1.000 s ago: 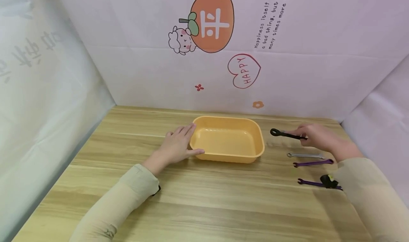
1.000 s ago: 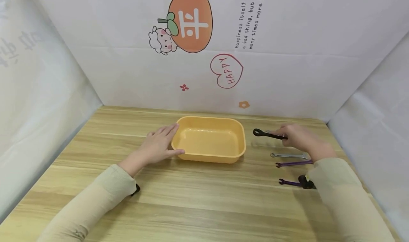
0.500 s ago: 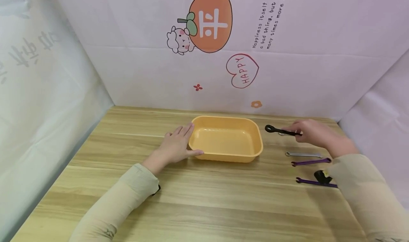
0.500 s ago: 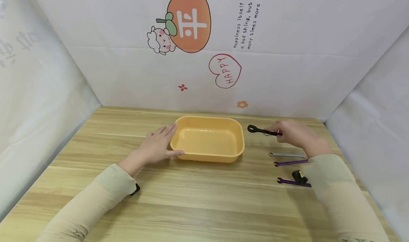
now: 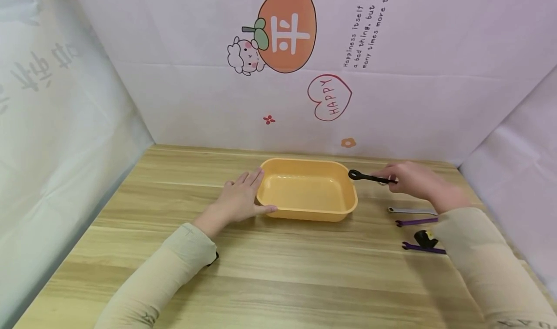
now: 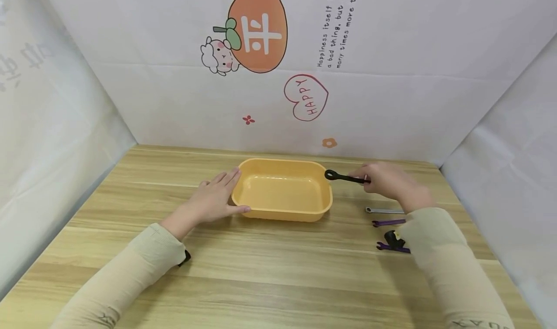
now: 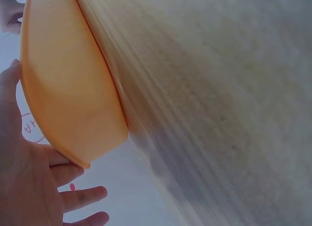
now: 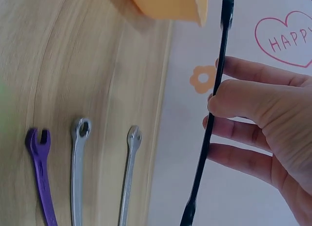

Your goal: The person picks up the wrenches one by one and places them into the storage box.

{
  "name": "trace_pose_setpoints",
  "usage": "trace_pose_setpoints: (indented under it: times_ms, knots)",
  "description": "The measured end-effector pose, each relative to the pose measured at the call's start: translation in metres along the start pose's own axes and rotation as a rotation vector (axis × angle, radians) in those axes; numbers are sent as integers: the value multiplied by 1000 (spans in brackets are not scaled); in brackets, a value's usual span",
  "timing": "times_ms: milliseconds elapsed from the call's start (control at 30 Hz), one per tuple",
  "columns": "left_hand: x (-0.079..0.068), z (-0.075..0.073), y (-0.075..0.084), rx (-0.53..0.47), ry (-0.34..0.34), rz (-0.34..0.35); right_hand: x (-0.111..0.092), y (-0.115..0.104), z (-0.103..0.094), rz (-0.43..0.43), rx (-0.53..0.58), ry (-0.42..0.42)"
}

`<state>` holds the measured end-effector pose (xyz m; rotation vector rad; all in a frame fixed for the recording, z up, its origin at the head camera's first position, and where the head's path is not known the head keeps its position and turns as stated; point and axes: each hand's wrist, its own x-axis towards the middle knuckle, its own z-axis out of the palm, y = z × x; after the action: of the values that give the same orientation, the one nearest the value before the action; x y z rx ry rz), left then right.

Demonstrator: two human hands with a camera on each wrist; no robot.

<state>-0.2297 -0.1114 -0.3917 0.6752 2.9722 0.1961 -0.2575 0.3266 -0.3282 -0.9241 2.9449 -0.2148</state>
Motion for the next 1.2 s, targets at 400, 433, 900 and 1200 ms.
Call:
trace_pose_setpoints:
  times_ms: [400, 433, 900, 1200]
  knots:
    - [1, 0, 1, -8, 0, -2, 13, -18, -5, -10, 11, -27]
    - [1, 0, 1, -9, -3, -5, 14, -20, -6, -15, 13, -28]
    - [1, -1, 2, -26, -19, -14, 33, -44, -9, -37, 31, -44]
    - [2, 0, 1, -17, -22, -14, 48, -59, -10, -48, 36, -60]
